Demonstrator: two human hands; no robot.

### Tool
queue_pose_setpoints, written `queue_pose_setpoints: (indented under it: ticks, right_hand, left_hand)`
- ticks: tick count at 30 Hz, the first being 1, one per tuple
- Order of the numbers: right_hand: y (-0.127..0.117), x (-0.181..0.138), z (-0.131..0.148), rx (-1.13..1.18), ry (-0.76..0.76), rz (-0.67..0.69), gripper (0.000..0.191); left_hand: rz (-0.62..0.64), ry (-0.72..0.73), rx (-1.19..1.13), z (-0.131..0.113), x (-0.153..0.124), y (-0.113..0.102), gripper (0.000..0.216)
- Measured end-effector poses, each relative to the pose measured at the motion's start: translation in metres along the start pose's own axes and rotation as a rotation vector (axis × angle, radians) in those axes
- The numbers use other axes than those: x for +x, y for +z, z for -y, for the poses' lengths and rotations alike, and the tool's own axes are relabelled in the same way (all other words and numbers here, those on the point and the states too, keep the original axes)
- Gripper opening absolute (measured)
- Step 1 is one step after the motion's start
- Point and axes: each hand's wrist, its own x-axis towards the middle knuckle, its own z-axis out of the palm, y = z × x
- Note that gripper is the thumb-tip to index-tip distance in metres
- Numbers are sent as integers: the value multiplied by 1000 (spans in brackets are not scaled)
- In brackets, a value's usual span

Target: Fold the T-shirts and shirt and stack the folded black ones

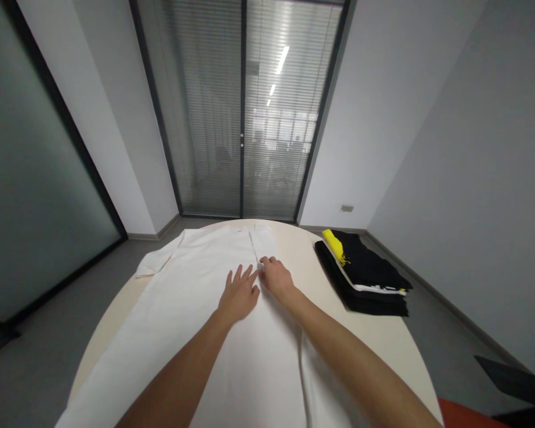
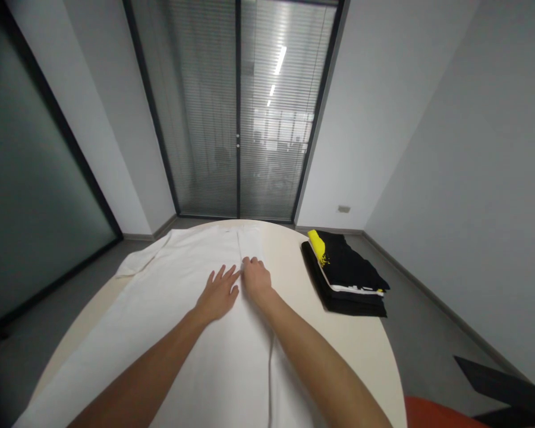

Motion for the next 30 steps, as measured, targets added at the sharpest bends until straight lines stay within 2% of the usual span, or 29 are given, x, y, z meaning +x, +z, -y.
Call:
queue_pose_setpoints:
  ticks: [3, 6, 10, 13, 18, 21, 23, 27, 30]
  right_hand:
    - [1, -2, -1, -41, 109, 29, 29]
    - [-3, 0, -3, -52, 152, 49, 29]
    - [-10, 4, 0, -34, 156, -7, 33]
    - [-11, 4, 5, 35, 98, -49, 36]
    - [-8, 1, 0, 178, -77, 204, 39]
    - [-14, -1, -14, 219, -130, 282, 46]
    - [-23, -3, -25, 202, -150, 383, 49]
    - [-44, -12, -47, 50, -151, 681, 45]
    - [-55, -23, -62, 71, -110, 808, 43]
  left_hand:
    - [-11, 0, -21, 1, 0, 2, 54]
    - [-12, -7, -43, 1, 0, 1, 53]
    - [-15, -29, -100, -1, 1, -2, 55]
    - [-24, -52, -159, -1, 2, -3, 58]
    - [-29, -92, -249, 3, 5, -4, 65]
    - [-23, -71, -237, 3, 5, -6, 65]
    - [-6, -46, -193, 3, 4, -6, 61]
    - [-15, -26, -143, 2, 4, -6, 52]
    - [-25, -37, -147, 2, 4, -5, 47]
